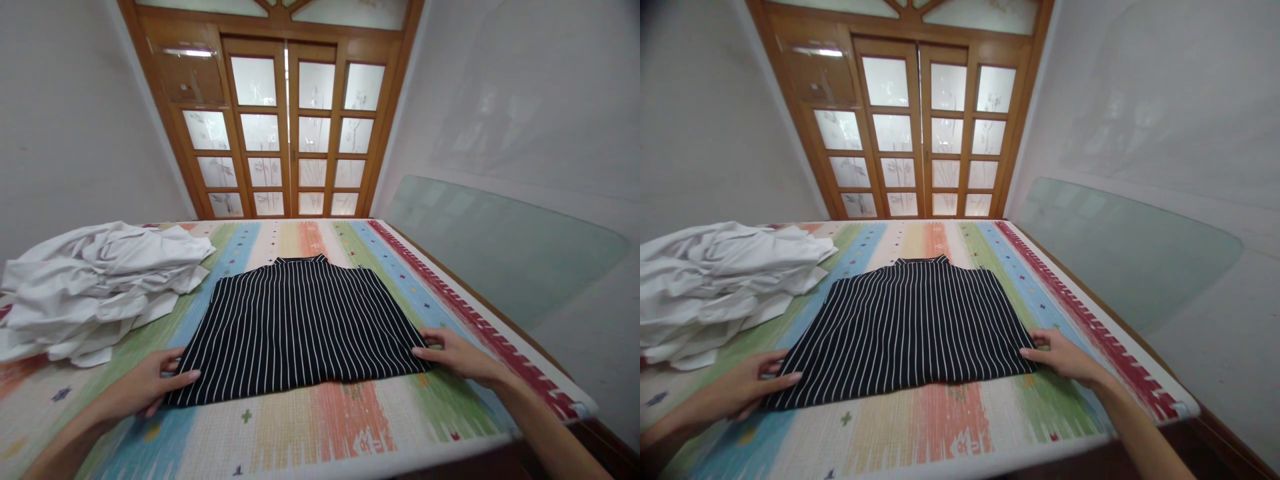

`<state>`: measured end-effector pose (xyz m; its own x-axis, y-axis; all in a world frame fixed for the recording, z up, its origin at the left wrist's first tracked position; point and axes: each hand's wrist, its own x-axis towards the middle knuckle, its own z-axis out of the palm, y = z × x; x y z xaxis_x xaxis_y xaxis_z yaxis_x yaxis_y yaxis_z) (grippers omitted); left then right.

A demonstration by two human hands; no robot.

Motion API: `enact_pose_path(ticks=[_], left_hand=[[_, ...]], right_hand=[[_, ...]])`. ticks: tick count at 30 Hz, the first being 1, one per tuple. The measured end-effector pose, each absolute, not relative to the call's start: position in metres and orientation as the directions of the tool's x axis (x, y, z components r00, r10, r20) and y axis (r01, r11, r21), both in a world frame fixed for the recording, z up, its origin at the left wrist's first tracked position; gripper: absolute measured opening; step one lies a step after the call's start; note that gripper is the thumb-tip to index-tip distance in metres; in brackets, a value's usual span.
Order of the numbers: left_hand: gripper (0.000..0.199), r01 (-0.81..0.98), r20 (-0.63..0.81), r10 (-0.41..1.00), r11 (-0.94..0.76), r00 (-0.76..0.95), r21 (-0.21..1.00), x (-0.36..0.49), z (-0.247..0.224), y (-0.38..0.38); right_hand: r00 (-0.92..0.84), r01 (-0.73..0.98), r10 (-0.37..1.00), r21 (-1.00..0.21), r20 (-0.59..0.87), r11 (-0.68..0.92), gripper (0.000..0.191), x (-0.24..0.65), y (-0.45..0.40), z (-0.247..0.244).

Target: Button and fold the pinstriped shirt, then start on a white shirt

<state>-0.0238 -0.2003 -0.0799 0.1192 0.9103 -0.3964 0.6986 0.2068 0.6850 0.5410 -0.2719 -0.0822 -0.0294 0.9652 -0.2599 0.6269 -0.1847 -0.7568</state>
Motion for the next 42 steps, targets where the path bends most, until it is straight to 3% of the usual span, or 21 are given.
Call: enact_pose_path(ticks=[4, 7, 12, 19, 24, 28, 32, 38, 42], left_hand=[[0.065, 0.651, -0.452, 0.881, 0.261, 0.142, 0.713, -0.021, -0.071, -0.203], [0.062, 0.625, -0.37, 0.923, 0.228, 0.105, 0.746, -0.019, -0.065, -0.2], [0.062, 0.651, -0.322, 0.942, 0.185, 0.096, 0.736, -0.023, -0.068, -0.197], [0.058, 0.756, -0.436, 0.881, 0.159, 0.182, 0.635, -0.042, -0.083, -0.197], [0.054, 0.782, -0.358, 0.915, 0.081, 0.189, 0.618, -0.042, -0.08, -0.189], [0.059, 0.802, -0.24, 0.967, 0.08, 0.081, 0.592, -0.023, -0.071, -0.17], [0.056, 0.895, -0.052, 0.999, 0.029, -0.007, 0.446, 0.0, -0.067, -0.14], [0.048, 0.987, 0.033, 0.996, 0.076, -0.081, 0.14, 0.023, -0.075, -0.097], [0.048, 0.992, 0.099, 0.988, 0.112, -0.117, 0.055, 0.03, -0.079, -0.091]], right_hand=[[-0.115, 0.586, 0.904, -0.763, -0.412, -0.272, 0.054, 0.55, -0.28, -0.081], [-0.211, 0.604, 0.915, -0.782, -0.344, -0.155, 0.049, 0.556, -0.283, -0.075], [-0.145, 0.771, 0.968, -0.636, -0.204, -0.018, 0.053, 0.558, -0.288, -0.073], [-0.131, 0.819, 0.978, -0.573, -0.163, 0.015, 0.051, 0.562, -0.294, -0.088], [-0.024, 0.822, 0.998, -0.569, -0.064, -0.017, 0.057, 0.556, -0.287, -0.09], [0.099, 0.846, 0.995, -0.529, 0.022, -0.073, 0.058, 0.541, -0.269, -0.095], [0.196, 0.914, 0.974, -0.382, 0.116, -0.138, 0.049, 0.524, -0.25, -0.106], [0.286, 0.956, 0.941, -0.128, 0.182, -0.266, 0.036, 0.507, -0.24, -0.114], [0.321, 0.947, 0.931, -0.04, 0.174, -0.319, 0.035, 0.502, -0.247, -0.113]])
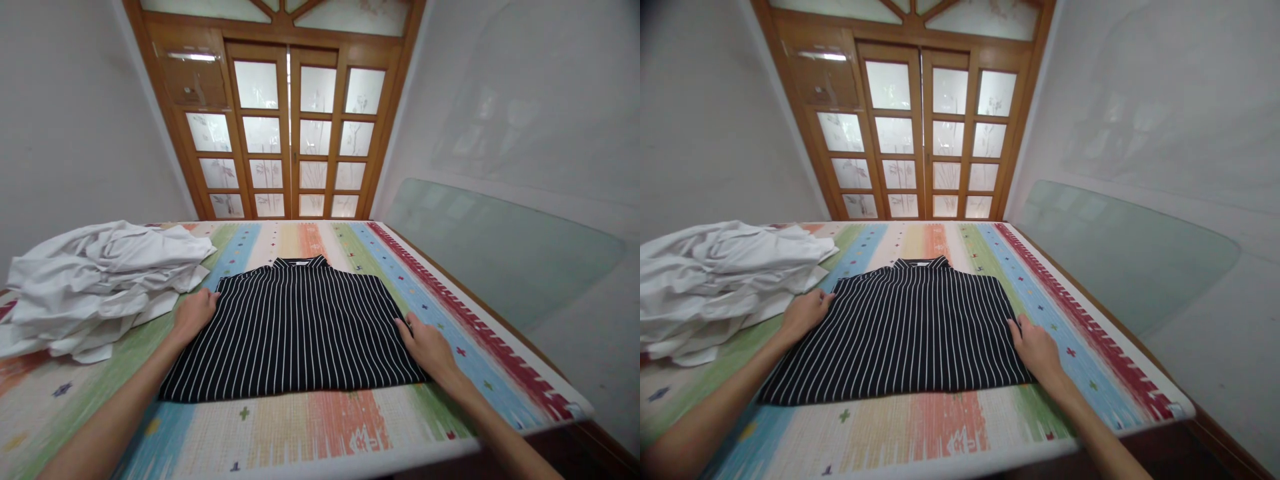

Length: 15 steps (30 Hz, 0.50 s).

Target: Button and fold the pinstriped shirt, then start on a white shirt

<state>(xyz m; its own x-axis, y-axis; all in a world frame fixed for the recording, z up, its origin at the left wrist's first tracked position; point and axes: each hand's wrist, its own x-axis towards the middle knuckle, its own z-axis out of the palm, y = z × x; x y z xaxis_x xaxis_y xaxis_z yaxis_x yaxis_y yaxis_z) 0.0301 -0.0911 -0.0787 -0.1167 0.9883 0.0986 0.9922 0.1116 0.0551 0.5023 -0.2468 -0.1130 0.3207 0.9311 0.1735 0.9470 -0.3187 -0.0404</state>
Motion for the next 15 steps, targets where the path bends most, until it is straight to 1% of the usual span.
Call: enact_pose_path(ticks=[4, 6, 9, 12, 15], left_hand=[[0.051, 0.991, 0.184, 0.974, 0.137, -0.134, -0.001, 0.033, -0.085, -0.097], [0.051, 0.99, 0.183, 0.975, 0.137, -0.127, -0.038, 0.034, -0.087, -0.099], [0.049, 0.989, 0.117, 0.984, 0.138, -0.132, -0.048, 0.035, -0.084, -0.096], [0.049, 0.988, 0.055, 0.987, 0.151, -0.15, -0.01, 0.037, -0.076, -0.086], [0.052, 0.985, 0.031, 0.985, 0.168, -0.169, 0.024, 0.041, -0.07, -0.073]], right_hand=[[0.333, 0.938, 0.93, 0.041, 0.158, -0.343, 0.036, 0.498, -0.252, -0.114], [0.332, 0.938, 0.932, 0.058, 0.146, -0.343, 0.036, 0.497, -0.253, -0.112], [0.341, 0.936, 0.93, 0.043, 0.135, -0.35, 0.037, 0.496, -0.249, -0.104], [0.353, 0.934, 0.926, 0.005, 0.137, -0.357, 0.041, 0.497, -0.237, -0.092], [0.361, 0.932, 0.922, -0.035, 0.139, -0.36, 0.043, 0.494, -0.216, -0.081]])
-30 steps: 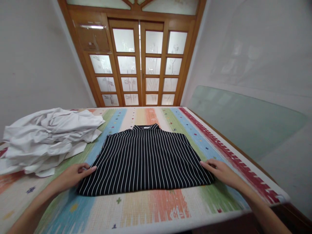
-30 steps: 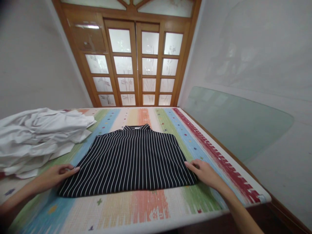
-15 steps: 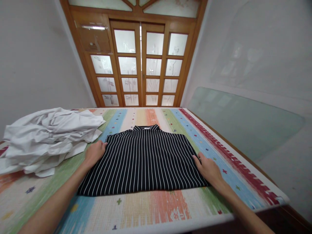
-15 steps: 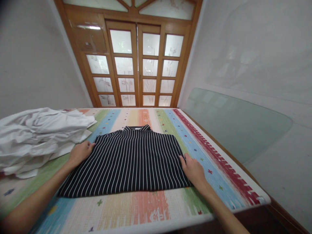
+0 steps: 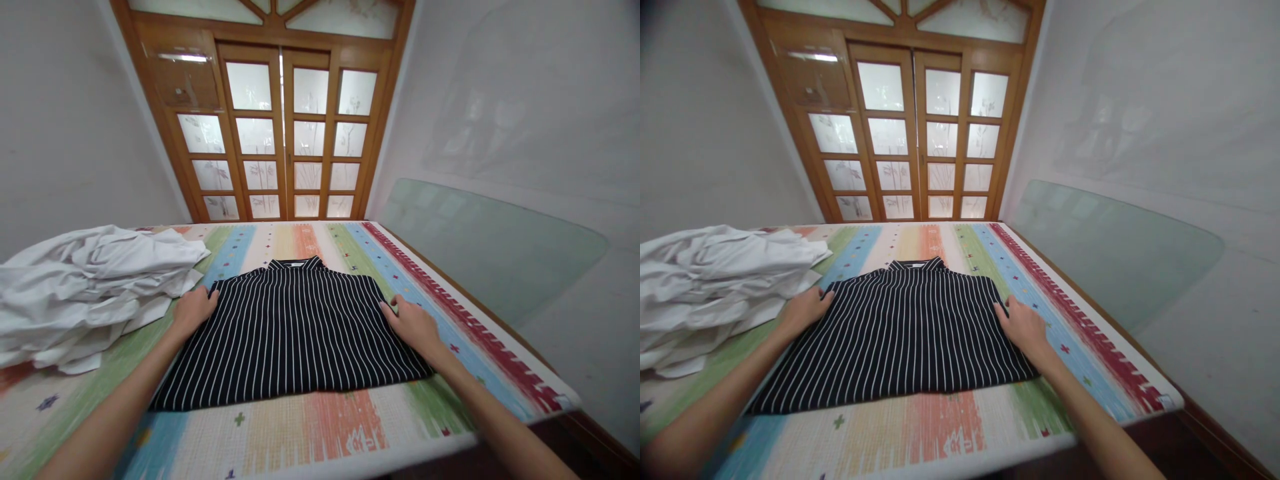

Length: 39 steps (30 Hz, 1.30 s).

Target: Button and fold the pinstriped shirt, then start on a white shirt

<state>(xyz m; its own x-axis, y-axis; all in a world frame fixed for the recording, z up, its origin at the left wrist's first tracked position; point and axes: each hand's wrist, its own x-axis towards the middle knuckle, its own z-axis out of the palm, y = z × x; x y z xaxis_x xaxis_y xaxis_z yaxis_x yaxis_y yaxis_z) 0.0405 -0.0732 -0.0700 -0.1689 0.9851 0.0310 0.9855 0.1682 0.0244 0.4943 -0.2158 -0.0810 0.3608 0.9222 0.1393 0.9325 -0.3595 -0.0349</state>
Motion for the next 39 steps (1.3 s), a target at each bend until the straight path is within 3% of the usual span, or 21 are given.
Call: enact_pose_path(ticks=[7, 12, 18, 21, 23, 26, 29, 31, 33, 36, 39], left_hand=[[0.044, 0.97, 0.116, 0.966, 0.219, -0.231, 0.11, 0.055, -0.07, -0.049], [0.046, 0.954, 0.254, 0.928, 0.224, -0.271, 0.198, 0.065, -0.073, -0.053], [0.046, 0.976, 0.236, 0.949, 0.184, -0.207, 0.118, 0.066, -0.089, -0.059], [0.043, 0.982, 0.252, 0.95, 0.174, -0.187, 0.075, 0.064, -0.091, -0.059], [0.038, 0.993, 0.338, 0.935, 0.115, -0.11, 0.007, 0.066, -0.088, -0.06], [0.036, 0.994, 0.439, 0.894, -0.05, 0.089, -0.101, 0.08, -0.081, -0.062], [0.034, 0.954, 0.394, 0.873, -0.299, 0.285, -0.029, 0.107, -0.079, -0.067], [0.039, 0.873, 0.349, 0.829, -0.484, 0.436, 0.059, 0.129, -0.083, -0.075], [0.047, 0.787, 0.333, 0.759, -0.613, 0.56, 0.074, 0.148, -0.093, -0.086], [0.055, 0.704, 0.274, 0.686, -0.708, 0.673, 0.044, 0.163, -0.11, -0.101], [0.061, 0.71, 0.208, 0.708, -0.7, 0.675, 0.08, 0.162, -0.121, -0.106]], right_hand=[[0.391, 0.92, 0.91, -0.085, 0.141, -0.382, 0.038, 0.478, -0.155, -0.076], [0.355, 0.933, 0.908, -0.016, 0.221, -0.36, 0.033, 0.477, -0.138, -0.089], [0.356, 0.928, 0.897, 0.014, 0.262, -0.373, 0.033, 0.482, -0.137, -0.1], [0.261, 0.948, 0.903, 0.087, 0.341, -0.306, 0.032, 0.481, -0.137, -0.098], [0.158, 0.969, 0.911, 0.117, 0.38, -0.217, 0.03, 0.476, -0.137, -0.096], [-0.001, 0.998, 0.917, 0.057, 0.4, -0.024, 0.029, 0.461, -0.134, -0.099], [-0.178, 0.975, 0.885, -0.047, 0.431, 0.219, 0.035, 0.434, -0.128, -0.108], [-0.284, 0.923, 0.859, -0.119, 0.427, 0.365, 0.041, 0.413, -0.123, -0.116], [-0.371, 0.86, 0.837, -0.19, 0.402, 0.473, 0.046, 0.393, -0.119, -0.122], [-0.441, 0.806, 0.825, -0.248, 0.353, 0.537, 0.051, 0.375, -0.114, -0.129], [-0.422, 0.842, 0.861, -0.23, 0.285, 0.488, 0.055, 0.371, -0.111, -0.13]])
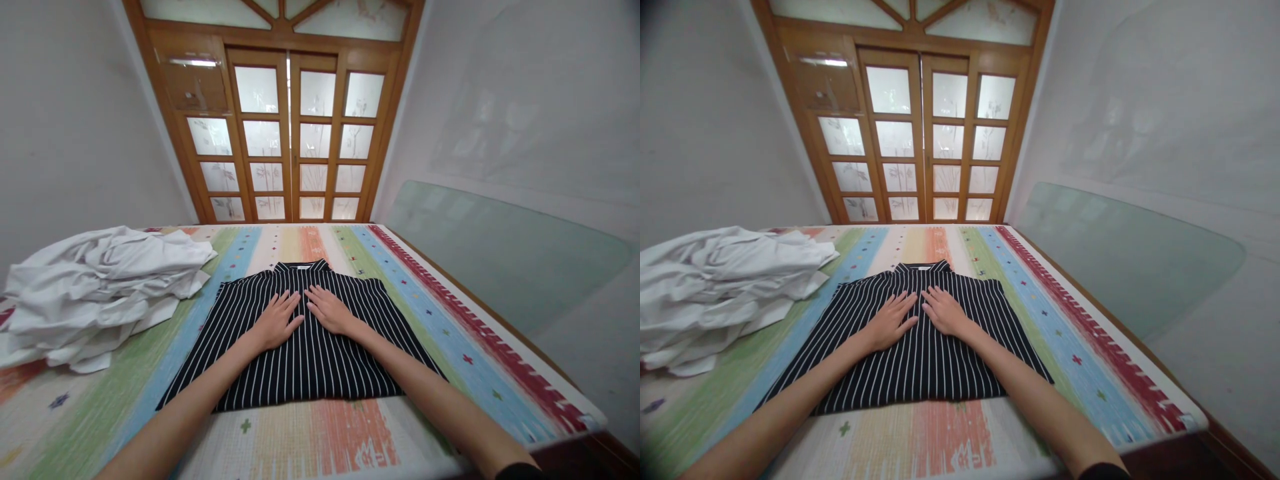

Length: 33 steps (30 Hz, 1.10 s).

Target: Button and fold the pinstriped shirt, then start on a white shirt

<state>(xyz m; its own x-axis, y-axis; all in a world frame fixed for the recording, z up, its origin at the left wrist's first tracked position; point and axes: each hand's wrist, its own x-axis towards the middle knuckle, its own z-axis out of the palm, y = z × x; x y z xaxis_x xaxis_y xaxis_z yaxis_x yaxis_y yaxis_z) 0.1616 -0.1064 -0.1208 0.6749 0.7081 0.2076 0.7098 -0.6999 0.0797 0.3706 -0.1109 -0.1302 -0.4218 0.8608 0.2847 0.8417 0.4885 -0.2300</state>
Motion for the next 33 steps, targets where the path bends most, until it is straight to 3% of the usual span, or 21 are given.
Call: enact_pose_path(ticks=[5, 10, 23, 33], left_hand=[[0.066, 0.739, 0.177, 0.751, -0.659, 0.637, 0.14, 0.153, -0.123, -0.102], [0.066, 0.746, 0.158, 0.764, -0.645, 0.626, 0.165, 0.153, -0.12, -0.103], [0.063, 0.925, 0.069, 0.929, -0.37, 0.365, 0.083, 0.111, -0.115, -0.05], [0.058, 0.914, 0.11, 0.914, -0.399, 0.39, 0.076, 0.11, -0.114, -0.028]], right_hand=[[-0.318, 0.913, 0.921, -0.189, 0.224, 0.362, 0.06, 0.371, -0.112, -0.126], [-0.295, 0.923, 0.934, -0.192, 0.201, 0.333, 0.063, 0.374, -0.117, -0.123], [-0.199, 0.961, 0.962, -0.155, 0.187, 0.229, 0.067, 0.418, -0.152, -0.124], [-0.221, 0.953, 0.953, -0.16, 0.208, 0.256, 0.07, 0.426, -0.172, -0.128]])
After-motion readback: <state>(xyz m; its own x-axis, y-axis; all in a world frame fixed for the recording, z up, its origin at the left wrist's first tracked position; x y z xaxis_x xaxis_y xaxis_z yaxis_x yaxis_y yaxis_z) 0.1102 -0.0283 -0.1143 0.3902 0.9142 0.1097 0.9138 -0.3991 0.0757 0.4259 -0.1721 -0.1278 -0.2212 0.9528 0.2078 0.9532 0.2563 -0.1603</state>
